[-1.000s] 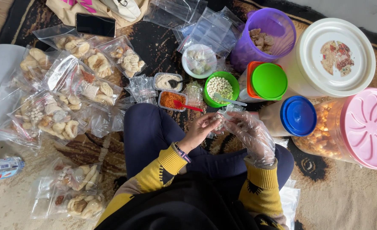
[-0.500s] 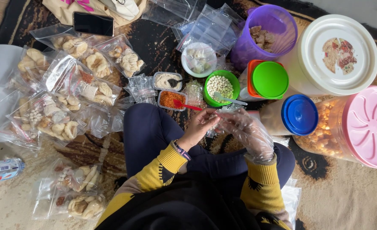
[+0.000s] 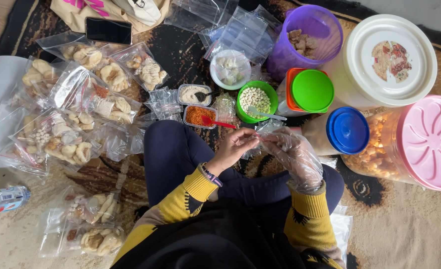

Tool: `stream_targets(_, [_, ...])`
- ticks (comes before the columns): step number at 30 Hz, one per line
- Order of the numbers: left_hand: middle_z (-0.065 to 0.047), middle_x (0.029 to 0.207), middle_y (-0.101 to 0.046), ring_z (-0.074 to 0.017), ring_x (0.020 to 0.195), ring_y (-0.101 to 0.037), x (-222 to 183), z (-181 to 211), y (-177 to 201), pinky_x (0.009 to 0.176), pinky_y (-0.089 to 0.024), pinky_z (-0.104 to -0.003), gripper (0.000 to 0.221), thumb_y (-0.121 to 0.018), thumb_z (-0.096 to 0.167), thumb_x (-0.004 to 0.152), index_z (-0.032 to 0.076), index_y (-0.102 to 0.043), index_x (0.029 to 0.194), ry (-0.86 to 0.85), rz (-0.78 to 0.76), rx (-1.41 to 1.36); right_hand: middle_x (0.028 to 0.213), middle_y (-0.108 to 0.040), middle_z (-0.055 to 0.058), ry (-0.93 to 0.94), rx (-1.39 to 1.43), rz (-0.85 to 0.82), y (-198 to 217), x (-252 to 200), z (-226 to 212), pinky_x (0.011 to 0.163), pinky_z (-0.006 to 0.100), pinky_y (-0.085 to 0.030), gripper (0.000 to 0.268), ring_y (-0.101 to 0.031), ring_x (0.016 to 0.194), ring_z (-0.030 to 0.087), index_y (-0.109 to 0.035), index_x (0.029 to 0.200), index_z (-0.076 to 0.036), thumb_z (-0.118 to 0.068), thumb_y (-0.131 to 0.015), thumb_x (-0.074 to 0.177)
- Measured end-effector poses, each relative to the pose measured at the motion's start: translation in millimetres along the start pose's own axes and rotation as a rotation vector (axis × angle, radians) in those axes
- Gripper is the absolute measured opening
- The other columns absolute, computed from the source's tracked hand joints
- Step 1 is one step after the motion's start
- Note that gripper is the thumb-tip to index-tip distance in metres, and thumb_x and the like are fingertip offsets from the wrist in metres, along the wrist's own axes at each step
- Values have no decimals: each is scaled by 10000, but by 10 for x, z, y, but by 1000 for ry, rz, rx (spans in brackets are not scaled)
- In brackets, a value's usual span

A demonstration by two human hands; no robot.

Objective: A person sitting on the floor portions small amounts of seeds or spices into plastic bags using a spoon.

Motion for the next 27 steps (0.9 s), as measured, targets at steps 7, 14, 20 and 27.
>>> stream_targets(7, [-83,852,-723,-97,824,-676,-74,-61,-31,760,-594,-305,131,-756,116,956,30,-737,1053,-68,35,142,988,-745,64,-170,-51,121,-82,-133,6,757,431,-599,210,-742,886,306,-761,1054,-172,-284,-814,885])
stream_targets(14, [-86,842,-665,-88,776,-630,-125,-139,-28,674,-577,-255,109,-708,71,984,-8,-703,1060,-35,81,-64,812,-749,62,-308,343,299,-236,-354,195,773,354,-593,220,-713,823,139,-769,1066,-117,-245,-820,895])
stream_targets(20, [-81,829,-654,-77,750,-620,-128,-31,-95,628,-582,-243,125,-690,67,988,-18,-697,1080,-19,64,-45,730,-658,72,-82,587,396,-308,-367,159,691,281,-567,101,-611,771,88,-689,940,7,-64,-761,943])
stream_targets(27, [-105,873,-681,-85,784,-635,-156,38,-142,625,-577,-242,130,-654,67,1015,-19,-699,1102,-51,63,-20,766,-644,92,22,616,458,-381,-349,251,671,277,-579,127,-645,762,94,-664,893,34,-38,-754,945])
Point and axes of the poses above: each hand's wrist, its own x-axis towards the middle knuckle, its own y-axis out of the back of the hand, z = x × y, the point moved 2 cm from there along x, towards the middle knuckle
